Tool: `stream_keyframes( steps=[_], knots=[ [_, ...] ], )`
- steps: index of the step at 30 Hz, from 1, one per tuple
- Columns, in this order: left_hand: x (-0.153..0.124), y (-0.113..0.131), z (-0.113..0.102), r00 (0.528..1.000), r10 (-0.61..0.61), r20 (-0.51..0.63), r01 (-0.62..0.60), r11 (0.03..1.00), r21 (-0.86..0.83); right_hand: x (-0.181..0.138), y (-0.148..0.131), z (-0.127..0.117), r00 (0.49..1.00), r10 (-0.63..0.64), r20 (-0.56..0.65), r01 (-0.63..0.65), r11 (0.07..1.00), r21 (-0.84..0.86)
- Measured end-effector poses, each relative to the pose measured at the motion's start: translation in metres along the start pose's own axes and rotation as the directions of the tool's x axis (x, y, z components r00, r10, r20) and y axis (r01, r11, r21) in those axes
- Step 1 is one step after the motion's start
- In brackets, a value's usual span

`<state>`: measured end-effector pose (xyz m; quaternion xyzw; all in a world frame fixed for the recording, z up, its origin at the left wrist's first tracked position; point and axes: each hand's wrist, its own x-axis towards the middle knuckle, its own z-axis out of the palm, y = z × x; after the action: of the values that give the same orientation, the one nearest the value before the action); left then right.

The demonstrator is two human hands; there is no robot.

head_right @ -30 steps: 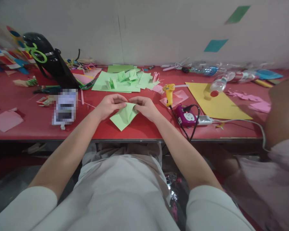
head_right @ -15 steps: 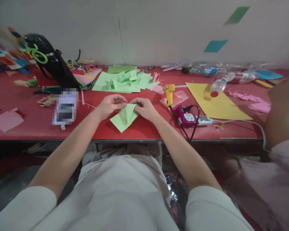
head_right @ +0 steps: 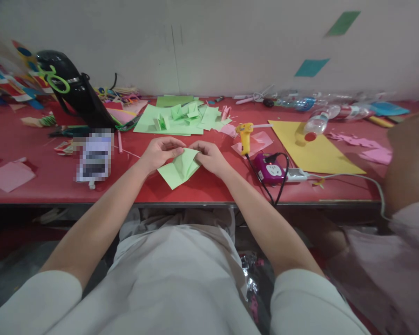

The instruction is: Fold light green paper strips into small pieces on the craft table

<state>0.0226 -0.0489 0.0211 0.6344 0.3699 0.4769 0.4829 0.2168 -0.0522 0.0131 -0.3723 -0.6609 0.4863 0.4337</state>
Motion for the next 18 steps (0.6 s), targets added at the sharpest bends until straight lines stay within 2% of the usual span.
stream_keyframes(
  steps=[3,8,18],
  knots=[
    [0.0014,-0.0015,-0.0007,0.999,0.036,-0.022,-0.035,0.999,0.014,-0.0004,-0.0005,0.0009,0.999,0.021,0.026,-0.021,1.000,0.017],
    [0.0019,-0.0024,-0.0020,0.997,0.071,0.006,-0.071,0.997,0.017,-0.0016,-0.0020,0.0026,0.998,0.000,0.069,-0.003,0.999,0.054],
    [-0.0002,0.0030,0.0012,0.997,0.061,0.053,-0.062,0.998,0.014,-0.0003,0.0058,0.0005,0.990,0.055,0.129,-0.071,0.989,0.127]
  ],
)
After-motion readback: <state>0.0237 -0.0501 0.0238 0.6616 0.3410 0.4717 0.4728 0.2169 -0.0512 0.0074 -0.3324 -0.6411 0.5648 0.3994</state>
